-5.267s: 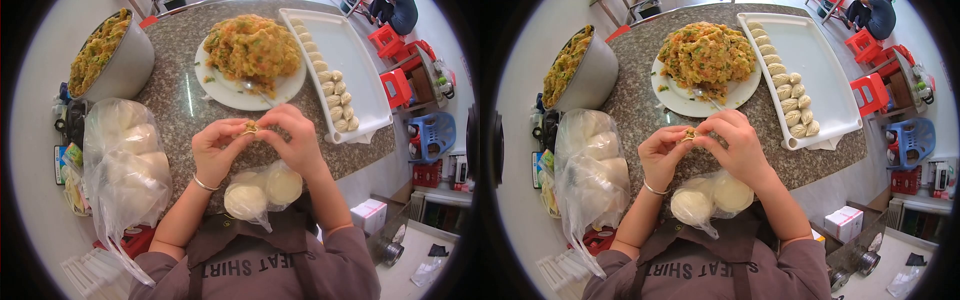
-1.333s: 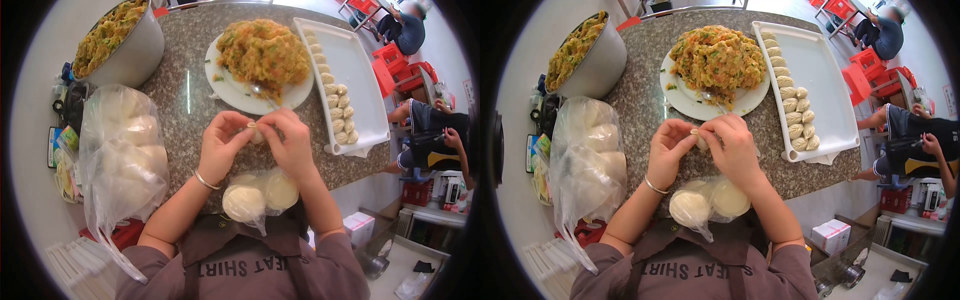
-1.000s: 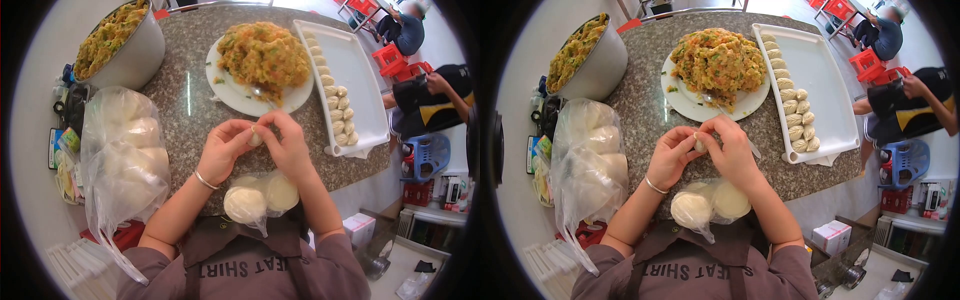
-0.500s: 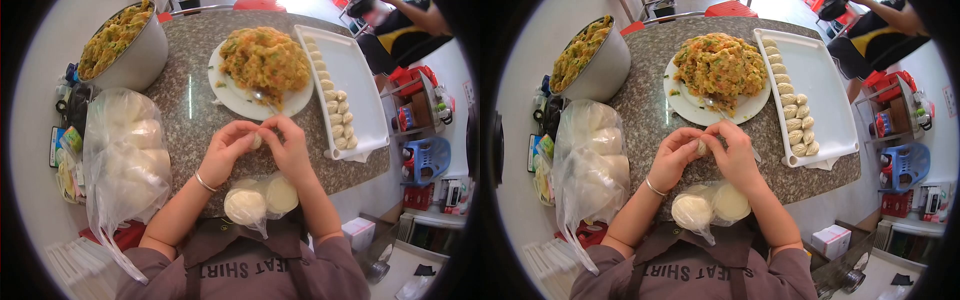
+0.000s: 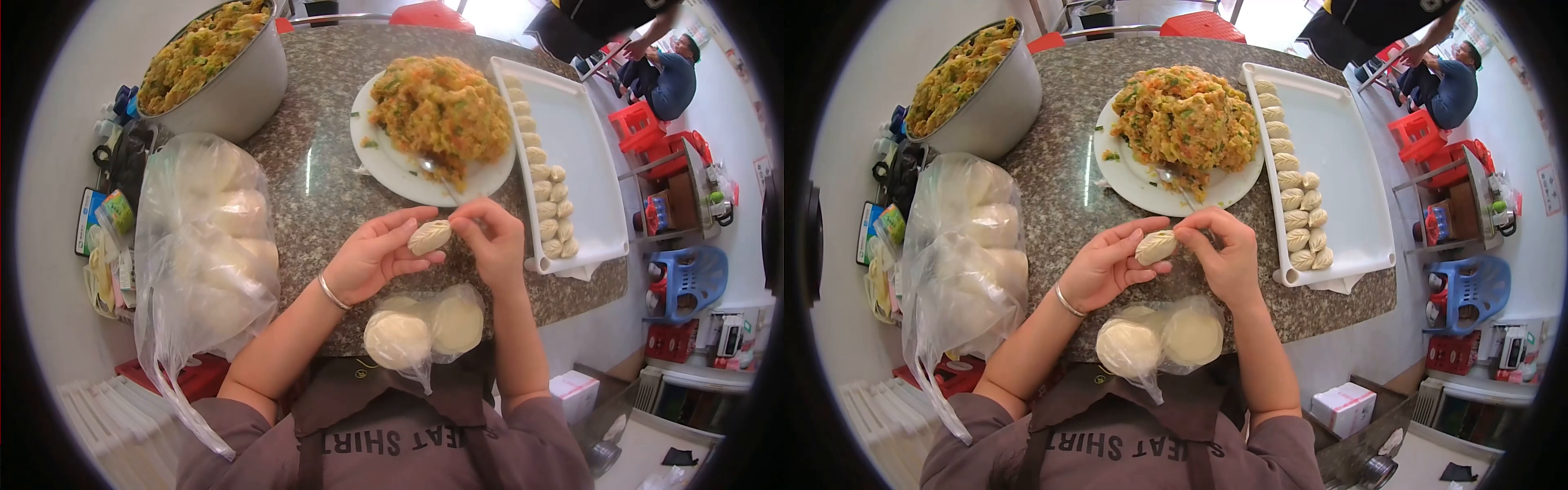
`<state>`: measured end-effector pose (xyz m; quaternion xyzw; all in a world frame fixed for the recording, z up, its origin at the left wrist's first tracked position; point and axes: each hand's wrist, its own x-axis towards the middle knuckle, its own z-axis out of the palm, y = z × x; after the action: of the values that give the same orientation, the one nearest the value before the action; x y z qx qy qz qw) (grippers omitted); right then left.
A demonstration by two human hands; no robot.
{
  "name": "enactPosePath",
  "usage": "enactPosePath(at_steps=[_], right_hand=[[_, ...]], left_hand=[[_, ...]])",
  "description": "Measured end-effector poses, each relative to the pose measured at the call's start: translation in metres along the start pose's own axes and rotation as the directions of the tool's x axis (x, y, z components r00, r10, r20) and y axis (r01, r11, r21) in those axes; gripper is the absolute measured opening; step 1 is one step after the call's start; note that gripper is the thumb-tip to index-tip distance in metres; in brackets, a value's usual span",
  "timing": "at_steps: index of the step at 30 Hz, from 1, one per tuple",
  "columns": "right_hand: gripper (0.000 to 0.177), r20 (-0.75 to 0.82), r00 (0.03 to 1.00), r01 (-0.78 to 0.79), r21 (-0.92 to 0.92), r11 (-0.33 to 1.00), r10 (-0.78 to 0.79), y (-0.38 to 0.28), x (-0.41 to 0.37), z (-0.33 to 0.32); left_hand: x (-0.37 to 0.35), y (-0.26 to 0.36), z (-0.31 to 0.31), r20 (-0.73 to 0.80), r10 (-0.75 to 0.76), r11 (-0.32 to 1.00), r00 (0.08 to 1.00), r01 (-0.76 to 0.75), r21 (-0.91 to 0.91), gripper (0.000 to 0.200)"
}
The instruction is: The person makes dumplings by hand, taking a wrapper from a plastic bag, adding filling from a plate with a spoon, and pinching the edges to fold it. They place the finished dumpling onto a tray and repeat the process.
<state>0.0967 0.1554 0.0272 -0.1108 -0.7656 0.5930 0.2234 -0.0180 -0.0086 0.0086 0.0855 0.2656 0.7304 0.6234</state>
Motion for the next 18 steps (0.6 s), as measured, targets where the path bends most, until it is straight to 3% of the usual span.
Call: enactPosePath(at_steps=[4,6,7,9,12,14,16,18], right_hand=[[0.024,-0.012,0.999,0.049,-0.091,0.995,-0.051,-0.026,-0.001,0.006],[0.029,0.237,0.971,0.095,-0.216,0.972,-0.042,-0.038,-0.003,0.007],[0.029,0.21,0.977,0.096,-0.239,0.966,-0.045,-0.04,-0.003,0.0],[0.029,0.355,0.926,0.259,-0.359,0.897,-0.125,-0.04,0.002,-0.012],[0.027,0.02,0.998,0.066,-0.444,0.894,-0.064,-0.042,0.013,-0.043],[0.028,-0.182,0.982,-0.037,-0.414,0.91,-0.043,-0.033,0.032,-0.074],[0.032,-0.325,0.945,-0.078,-0.272,0.959,-0.015,-0.016,0.054,-0.103],[0.032,-0.353,0.935,-0.118,-0.253,0.96,0.021,0.004,0.072,-0.128]], left_hand=[[-0.002,0.001,0.013,-0.086,0.044,0.991,0.995,-0.032,0.134,0.044],[0.001,-0.004,0.018,-0.101,0.065,0.978,0.993,-0.044,0.203,0.047],[0.0,-0.005,0.014,-0.099,0.044,0.965,0.994,-0.017,0.263,0.049],[0.0,-0.005,0.009,-0.103,-0.006,0.943,0.995,0.04,0.33,0.053],[-0.001,-0.003,0.009,-0.063,-0.003,0.957,0.998,0.021,0.29,0.053],[0.0,-0.003,0.01,-0.075,0.018,0.947,0.997,0.007,0.32,0.051],[0.0,-0.004,0.008,-0.087,0.014,0.955,0.996,0.012,0.296,0.048],[0.0,-0.004,0.008,-0.074,0.016,0.949,0.997,0.008,0.314,0.045]])
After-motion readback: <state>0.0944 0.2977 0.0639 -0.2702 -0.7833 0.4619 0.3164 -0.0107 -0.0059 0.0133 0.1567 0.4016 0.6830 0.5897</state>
